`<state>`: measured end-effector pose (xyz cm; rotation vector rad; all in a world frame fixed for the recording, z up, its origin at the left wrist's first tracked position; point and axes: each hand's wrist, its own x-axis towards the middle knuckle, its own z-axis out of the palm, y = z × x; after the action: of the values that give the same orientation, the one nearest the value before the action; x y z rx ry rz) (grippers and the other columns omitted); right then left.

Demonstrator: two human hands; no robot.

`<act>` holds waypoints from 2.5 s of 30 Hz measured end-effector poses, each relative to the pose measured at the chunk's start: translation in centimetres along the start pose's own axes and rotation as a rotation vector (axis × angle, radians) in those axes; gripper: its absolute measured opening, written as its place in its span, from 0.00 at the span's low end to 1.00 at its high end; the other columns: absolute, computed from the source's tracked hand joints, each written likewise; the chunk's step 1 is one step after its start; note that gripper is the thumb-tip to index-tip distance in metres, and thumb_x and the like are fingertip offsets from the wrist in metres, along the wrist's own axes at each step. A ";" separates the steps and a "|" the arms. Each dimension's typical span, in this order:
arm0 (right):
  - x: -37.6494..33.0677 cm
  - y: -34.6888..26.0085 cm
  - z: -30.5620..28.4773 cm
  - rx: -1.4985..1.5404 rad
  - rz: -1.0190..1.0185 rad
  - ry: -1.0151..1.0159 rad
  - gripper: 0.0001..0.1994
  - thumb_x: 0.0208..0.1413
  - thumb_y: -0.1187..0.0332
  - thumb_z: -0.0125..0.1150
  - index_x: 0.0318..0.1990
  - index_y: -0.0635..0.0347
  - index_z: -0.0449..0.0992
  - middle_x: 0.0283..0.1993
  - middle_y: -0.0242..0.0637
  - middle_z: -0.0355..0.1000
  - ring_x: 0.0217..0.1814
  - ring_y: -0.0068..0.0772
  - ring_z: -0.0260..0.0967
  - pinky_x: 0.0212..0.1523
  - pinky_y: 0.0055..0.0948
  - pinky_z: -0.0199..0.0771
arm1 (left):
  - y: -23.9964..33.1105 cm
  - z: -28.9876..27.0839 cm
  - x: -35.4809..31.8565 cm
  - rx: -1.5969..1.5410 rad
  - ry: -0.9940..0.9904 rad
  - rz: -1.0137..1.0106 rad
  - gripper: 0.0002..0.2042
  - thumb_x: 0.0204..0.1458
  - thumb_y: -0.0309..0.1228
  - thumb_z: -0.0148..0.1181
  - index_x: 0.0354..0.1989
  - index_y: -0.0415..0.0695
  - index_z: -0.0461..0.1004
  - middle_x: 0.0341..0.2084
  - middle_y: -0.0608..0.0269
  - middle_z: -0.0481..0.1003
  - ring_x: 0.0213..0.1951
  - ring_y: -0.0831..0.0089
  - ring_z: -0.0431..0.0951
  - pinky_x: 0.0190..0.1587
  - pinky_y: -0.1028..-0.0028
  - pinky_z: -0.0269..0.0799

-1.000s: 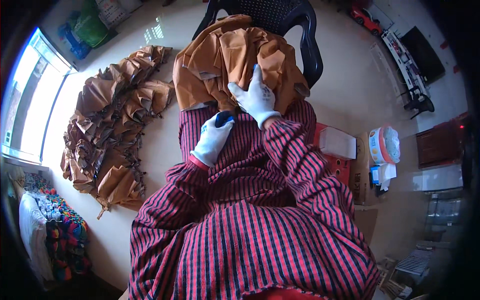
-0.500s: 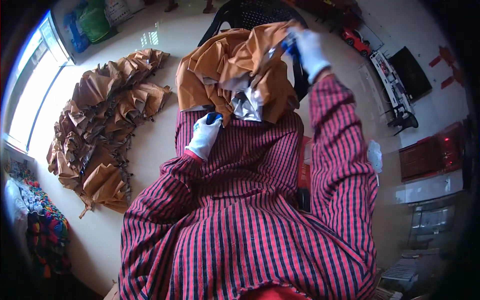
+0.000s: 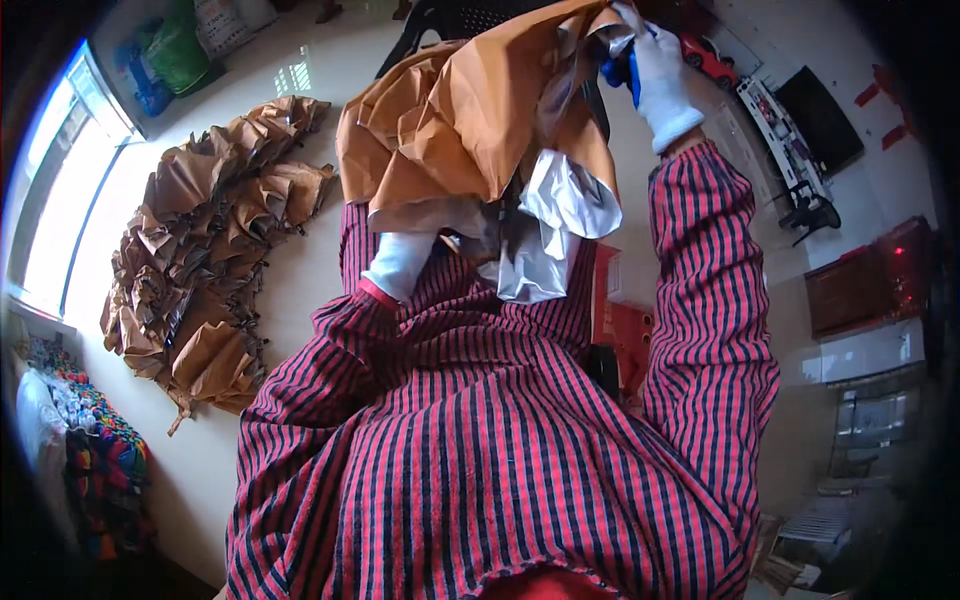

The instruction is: The person is using a hot glue gun to attach white fabric panels to the metal ribs of an umbrella frame.

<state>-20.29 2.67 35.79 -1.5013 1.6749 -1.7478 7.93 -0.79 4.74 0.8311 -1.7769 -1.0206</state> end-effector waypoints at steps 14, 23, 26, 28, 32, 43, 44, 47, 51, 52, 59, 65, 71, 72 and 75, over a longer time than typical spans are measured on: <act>-0.2 0.8 -1.8 0.548 0.016 -0.246 0.17 0.57 0.56 0.53 0.23 0.58 0.69 0.16 0.29 0.64 0.14 0.22 0.61 0.15 0.23 0.57 | 13.0 -10.4 -2.5 -0.413 0.487 -0.122 0.16 0.52 0.19 0.52 0.50 0.39 0.70 0.31 0.60 0.77 0.25 0.80 0.74 0.28 0.81 0.70; -3.8 -5.0 2.4 0.249 0.136 -0.002 0.14 0.59 0.60 0.52 0.25 0.56 0.73 0.14 0.26 0.63 0.11 0.20 0.58 0.13 0.21 0.53 | 16.4 -0.1 -3.3 -0.458 -0.286 -0.526 0.12 0.55 0.32 0.56 0.43 0.38 0.74 0.31 0.57 0.77 0.31 0.73 0.77 0.34 0.75 0.73; -5.0 -7.0 3.0 0.208 0.184 -0.051 0.12 0.58 0.59 0.53 0.29 0.56 0.76 0.15 0.26 0.63 0.12 0.19 0.58 0.15 0.20 0.54 | 15.8 0.5 -2.5 -0.910 -0.296 -0.759 0.12 0.56 0.37 0.55 0.38 0.39 0.75 0.27 0.60 0.76 0.26 0.72 0.76 0.29 0.73 0.73; -4.9 -6.6 3.3 0.183 0.207 -0.074 0.12 0.58 0.59 0.53 0.31 0.56 0.77 0.15 0.26 0.63 0.13 0.18 0.59 0.15 0.20 0.54 | 15.1 1.6 -1.7 -0.831 -0.313 -0.663 0.12 0.56 0.37 0.55 0.37 0.39 0.74 0.26 0.61 0.76 0.25 0.72 0.75 0.28 0.73 0.72; -5.9 -6.7 5.0 0.305 -0.075 -0.243 0.10 0.57 0.61 0.54 0.37 0.55 0.79 0.20 0.27 0.69 0.17 0.17 0.61 0.20 0.18 0.59 | 14.4 4.1 -0.2 -0.652 -0.320 -0.559 0.12 0.56 0.36 0.54 0.34 0.38 0.74 0.24 0.62 0.75 0.23 0.71 0.75 0.25 0.72 0.71; -15.9 -7.6 6.0 -0.659 -0.482 -0.669 0.41 0.44 0.52 0.65 0.63 0.63 0.55 0.47 0.55 0.69 0.48 0.54 0.68 0.50 0.41 0.66 | 10.0 1.9 -1.4 -0.068 -0.094 0.266 0.07 0.43 0.29 0.59 0.31 0.43 0.76 0.26 0.58 0.76 0.29 0.63 0.76 0.31 0.70 0.70; -17.1 -6.2 5.9 -0.660 -0.433 -0.702 0.40 0.44 0.53 0.64 0.63 0.61 0.55 0.47 0.53 0.69 0.48 0.55 0.67 0.51 0.42 0.65 | 8.7 2.5 -1.4 -0.272 -0.026 0.064 0.09 0.41 0.29 0.60 0.32 0.43 0.76 0.26 0.57 0.76 0.29 0.62 0.76 0.31 0.70 0.69; -20.2 -2.4 6.0 -0.788 -0.525 -0.726 0.38 0.44 0.55 0.63 0.61 0.60 0.57 0.47 0.52 0.69 0.49 0.54 0.66 0.52 0.43 0.64 | 11.2 1.1 -2.0 0.181 -0.031 0.311 0.10 0.40 0.29 0.60 0.34 0.44 0.77 0.28 0.57 0.77 0.30 0.62 0.77 0.31 0.70 0.69; -20.0 1.1 4.1 -0.835 -0.396 -0.396 0.29 0.48 0.59 0.59 0.59 0.58 0.63 0.45 0.50 0.70 0.46 0.50 0.68 0.51 0.42 0.64 | 16.4 -1.3 -1.6 0.266 -0.236 0.246 0.10 0.48 0.31 0.58 0.37 0.40 0.74 0.31 0.60 0.77 0.36 0.65 0.77 0.38 0.71 0.73; -19.7 1.5 3.1 -0.838 -0.296 -0.393 0.26 0.49 0.61 0.58 0.57 0.57 0.66 0.46 0.49 0.71 0.46 0.49 0.69 0.51 0.42 0.64 | 15.8 -1.5 -1.3 0.272 -0.232 0.250 0.10 0.48 0.31 0.58 0.37 0.40 0.74 0.31 0.60 0.77 0.36 0.65 0.77 0.38 0.71 0.73; -15.0 -0.8 0.1 -0.175 -0.116 0.248 0.13 0.51 0.73 0.54 0.45 0.58 0.76 0.37 0.42 0.76 0.37 0.44 0.71 0.42 0.38 0.69 | 13.2 0.7 2.7 0.226 0.135 0.675 0.12 0.48 0.35 0.59 0.35 0.39 0.74 0.31 0.59 0.75 0.33 0.61 0.75 0.34 0.68 0.71; -11.1 -4.3 0.5 -0.527 -0.650 0.210 0.15 0.47 0.73 0.59 0.45 0.56 0.76 0.38 0.39 0.75 0.42 0.40 0.71 0.52 0.41 0.64 | 11.6 1.7 0.0 -0.336 -0.296 0.090 0.13 0.45 0.34 0.61 0.38 0.40 0.74 0.32 0.57 0.74 0.34 0.59 0.75 0.37 0.67 0.71; -10.0 -7.0 2.7 -0.904 -0.985 -0.006 0.17 0.43 0.76 0.59 0.45 0.58 0.76 0.43 0.38 0.74 0.47 0.40 0.70 0.61 0.41 0.57 | 16.8 -1.0 -1.2 0.098 -0.261 0.597 0.14 0.40 0.29 0.64 0.38 0.42 0.73 0.30 0.54 0.72 0.32 0.56 0.73 0.35 0.69 0.70; -8.9 -8.0 2.5 -0.874 -0.973 0.149 0.17 0.43 0.77 0.59 0.44 0.59 0.76 0.43 0.37 0.74 0.48 0.39 0.70 0.63 0.41 0.55 | 17.2 -1.5 -1.7 0.110 -0.289 0.498 0.15 0.39 0.29 0.64 0.38 0.42 0.73 0.30 0.54 0.72 0.31 0.57 0.73 0.35 0.70 0.70; -6.6 -8.0 3.5 -0.261 -0.934 0.286 0.18 0.41 0.75 0.59 0.45 0.57 0.76 0.43 0.35 0.74 0.51 0.36 0.69 0.64 0.37 0.55 | 17.0 -1.4 -1.2 0.105 -0.381 0.301 0.15 0.38 0.28 0.64 0.37 0.42 0.73 0.29 0.55 0.72 0.30 0.59 0.73 0.34 0.71 0.70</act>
<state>-11.29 8.13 38.83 -2.5365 1.4470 -2.3162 7.75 7.24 19.88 0.4258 -2.2149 -0.9331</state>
